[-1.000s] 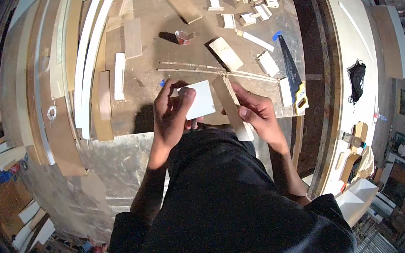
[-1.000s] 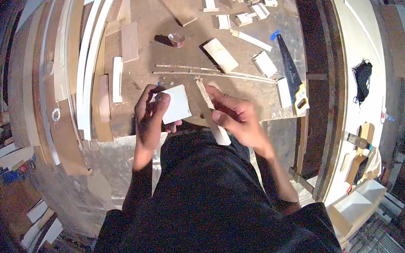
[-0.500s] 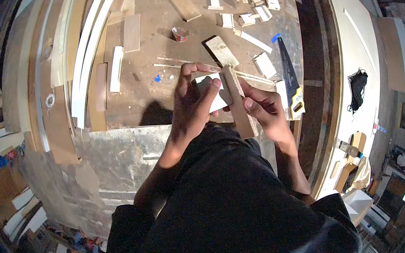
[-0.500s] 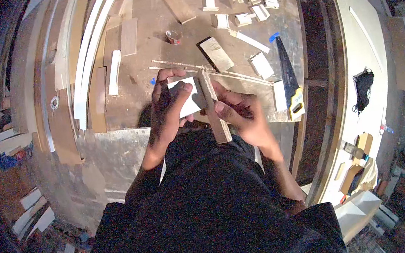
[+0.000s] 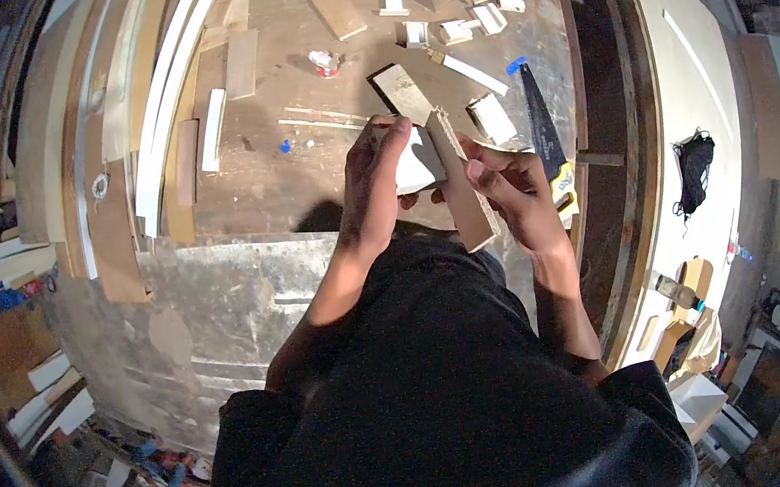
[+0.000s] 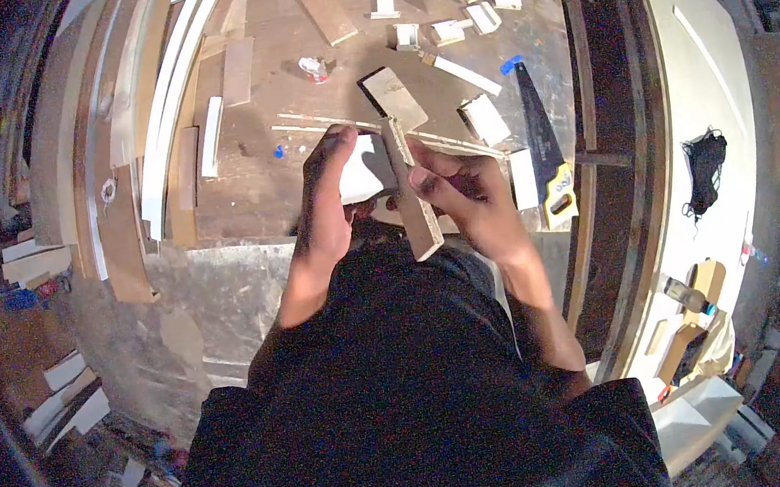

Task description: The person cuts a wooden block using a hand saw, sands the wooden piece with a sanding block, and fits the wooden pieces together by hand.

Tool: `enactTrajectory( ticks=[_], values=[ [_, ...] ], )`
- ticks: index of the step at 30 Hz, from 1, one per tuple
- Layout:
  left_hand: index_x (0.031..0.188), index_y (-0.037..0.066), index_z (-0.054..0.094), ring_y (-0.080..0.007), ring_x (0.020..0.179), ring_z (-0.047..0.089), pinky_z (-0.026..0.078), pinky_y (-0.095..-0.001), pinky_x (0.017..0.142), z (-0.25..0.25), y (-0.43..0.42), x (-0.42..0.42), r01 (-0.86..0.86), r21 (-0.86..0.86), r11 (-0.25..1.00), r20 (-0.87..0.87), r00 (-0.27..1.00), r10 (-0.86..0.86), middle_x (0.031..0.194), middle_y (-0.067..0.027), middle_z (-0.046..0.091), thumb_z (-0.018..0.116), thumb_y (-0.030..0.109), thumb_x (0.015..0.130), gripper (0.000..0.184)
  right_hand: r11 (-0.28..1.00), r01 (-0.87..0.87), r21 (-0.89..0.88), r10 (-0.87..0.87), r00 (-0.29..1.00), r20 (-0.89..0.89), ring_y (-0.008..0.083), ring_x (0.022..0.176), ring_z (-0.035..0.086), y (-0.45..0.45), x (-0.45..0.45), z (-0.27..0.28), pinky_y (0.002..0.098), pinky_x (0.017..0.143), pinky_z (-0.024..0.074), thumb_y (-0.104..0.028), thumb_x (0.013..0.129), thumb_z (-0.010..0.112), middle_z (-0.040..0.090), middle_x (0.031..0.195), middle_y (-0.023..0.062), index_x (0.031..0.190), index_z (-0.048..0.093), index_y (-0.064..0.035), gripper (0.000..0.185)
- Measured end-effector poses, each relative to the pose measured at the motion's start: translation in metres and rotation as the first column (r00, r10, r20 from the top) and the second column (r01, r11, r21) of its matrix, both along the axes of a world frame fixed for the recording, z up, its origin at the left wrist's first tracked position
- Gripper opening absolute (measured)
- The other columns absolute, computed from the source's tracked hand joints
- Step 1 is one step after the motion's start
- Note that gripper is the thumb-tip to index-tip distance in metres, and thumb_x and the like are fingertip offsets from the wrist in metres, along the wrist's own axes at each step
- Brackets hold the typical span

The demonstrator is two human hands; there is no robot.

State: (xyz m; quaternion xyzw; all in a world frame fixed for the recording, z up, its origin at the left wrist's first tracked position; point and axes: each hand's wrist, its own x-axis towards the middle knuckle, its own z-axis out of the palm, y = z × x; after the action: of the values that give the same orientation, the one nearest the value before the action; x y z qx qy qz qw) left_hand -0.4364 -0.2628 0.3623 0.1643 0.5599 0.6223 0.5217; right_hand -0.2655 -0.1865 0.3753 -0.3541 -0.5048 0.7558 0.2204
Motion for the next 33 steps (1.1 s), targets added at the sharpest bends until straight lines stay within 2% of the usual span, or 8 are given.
enactTrajectory(
  ticks=[5, 10, 14, 20, 23, 28, 30, 33],
  values=[
    [0.096, 0.004, 0.058, -0.0111, 0.06, 0.056, 0.042, -0.0264, 0.05, 0.001, 0.008, 0.019, 0.02, 0.02, 1.0, -0.057, 0.998, -0.018, 0.075, -0.0028, 0.059, 0.049, 0.043, 0.102, 0.04, 0.999, -0.037, 0.036, 0.035, 0.998, 0.061, 0.0247, 0.086, 0.071, 0.007, 0.021, 0.006, 0.0349, 0.081, 0.0551, -0.018, 0.094, 0.066, 0.072, 0.103, 0.0197, 0.126, 0.058, 0.0158, 0.047],
    [0.112, 0.0, 0.06, -0.0124, 0.083, 0.057, 0.046, -0.0288, 0.073, -0.002, 0.014, 0.033, 0.073, 0.11, 0.991, -0.139, 0.989, -0.057, 0.092, -0.0076, 0.063, 0.046, 0.04, 0.104, 0.043, 0.993, -0.064, 0.104, 0.064, 0.998, 0.009, 0.0244, 0.086, 0.071, 0.013, 0.035, 0.014, 0.0344, 0.084, 0.0531, -0.02, 0.094, 0.065, 0.073, 0.1, 0.0183, 0.124, 0.06, 0.0141, 0.046],
    [0.119, 0.0, 0.06, -0.0123, 0.091, 0.056, 0.046, -0.0288, 0.082, 0.005, 0.021, 0.045, 0.043, 0.176, 0.983, -0.187, 0.982, -0.01, 0.1, -0.008, 0.063, 0.046, 0.039, 0.104, 0.044, 0.981, -0.084, 0.177, 0.093, 0.995, -0.042, 0.0245, 0.088, 0.071, 0.019, 0.043, 0.016, 0.0352, 0.087, 0.052, -0.021, 0.093, 0.065, 0.073, 0.098, 0.0184, 0.121, 0.063, 0.0126, 0.043],
    [0.116, -0.003, 0.06, -0.0116, 0.09, 0.059, 0.048, -0.0276, 0.083, 0.022, 0.027, 0.052, 0.058, 0.165, 0.985, 0.007, 0.998, -0.06, 0.096, -0.0067, 0.065, 0.05, 0.035, 0.103, 0.042, 0.995, -0.074, 0.066, 0.075, 0.997, -0.024, 0.0237, 0.091, 0.071, 0.026, 0.047, 0.028, 0.0345, 0.091, 0.0508, -0.02, 0.092, 0.066, 0.073, 0.1, 0.018, 0.122, 0.063, 0.0129, 0.045],
    [0.111, -0.005, 0.062, -0.0108, 0.085, 0.06, 0.049, -0.0268, 0.076, 0.017, 0.033, 0.051, -0.014, 0.183, 0.983, -0.068, 0.997, 0.027, 0.095, -0.0076, 0.067, 0.057, 0.027, 0.1, 0.034, 0.982, -0.125, 0.143, 0.136, 0.988, -0.072, 0.0146, 0.099, 0.064, 0.035, 0.05, 0.028, 0.0294, 0.09, 0.0496, -0.014, 0.096, 0.065, 0.071, 0.111, 0.0105, 0.132, 0.06, 0.0047, 0.04],
    [0.103, -0.007, 0.063, -0.011, 0.078, 0.059, 0.048, -0.0288, 0.067, 0.041, 0.03, 0.043, 0.178, 0.271, 0.946, -0.578, 0.816, 0.012, 0.088, -0.0109, 0.065, 0.062, 0.014, 0.096, 0.022, 0.972, -0.126, 0.2, 0.13, 0.991, -0.009, 0.0157, 0.1, 0.062, 0.04, 0.056, 0.031, 0.0291, 0.089, 0.0478, -0.01, 0.09, 0.071, 0.067, 0.12, 0.0127, 0.134, 0.059, 0.0008, 0.047],
    [0.103, -0.006, 0.063, -0.0265, 0.076, 0.065, 0.051, -0.0341, 0.069, 0.042, 0.037, 0.041, 0.261, 0.415, 0.871, -0.719, 0.682, 0.138, 0.09, -0.0167, 0.066, 0.067, 0.012, 0.092, 0.022, 0.797, -0.169, 0.58, 0.205, 0.979, 0.004, 0.0212, 0.107, 0.061, 0.047, 0.054, 0.036, 0.0325, 0.092, 0.047, -0.01, 0.089, 0.071, 0.064, 0.123, 0.0162, 0.132, 0.06, 0.0017, 0.046],
    [0.107, -0.005, 0.065, -0.0337, 0.082, 0.066, 0.053, -0.037, 0.074, 0.049, 0.042, 0.041, 0.272, 0.458, 0.846, -0.72, 0.672, 0.173, 0.097, -0.0183, 0.068, 0.069, 0.014, 0.091, 0.025, 0.756, -0.163, 0.634, 0.214, 0.977, -0.004, 0.0294, 0.115, 0.059, 0.052, 0.055, 0.04, 0.038, 0.096, 0.0457, -0.009, 0.087, 0.07, 0.063, 0.125, 0.0181, 0.129, 0.062, 0.0015, 0.044]
  ],
)
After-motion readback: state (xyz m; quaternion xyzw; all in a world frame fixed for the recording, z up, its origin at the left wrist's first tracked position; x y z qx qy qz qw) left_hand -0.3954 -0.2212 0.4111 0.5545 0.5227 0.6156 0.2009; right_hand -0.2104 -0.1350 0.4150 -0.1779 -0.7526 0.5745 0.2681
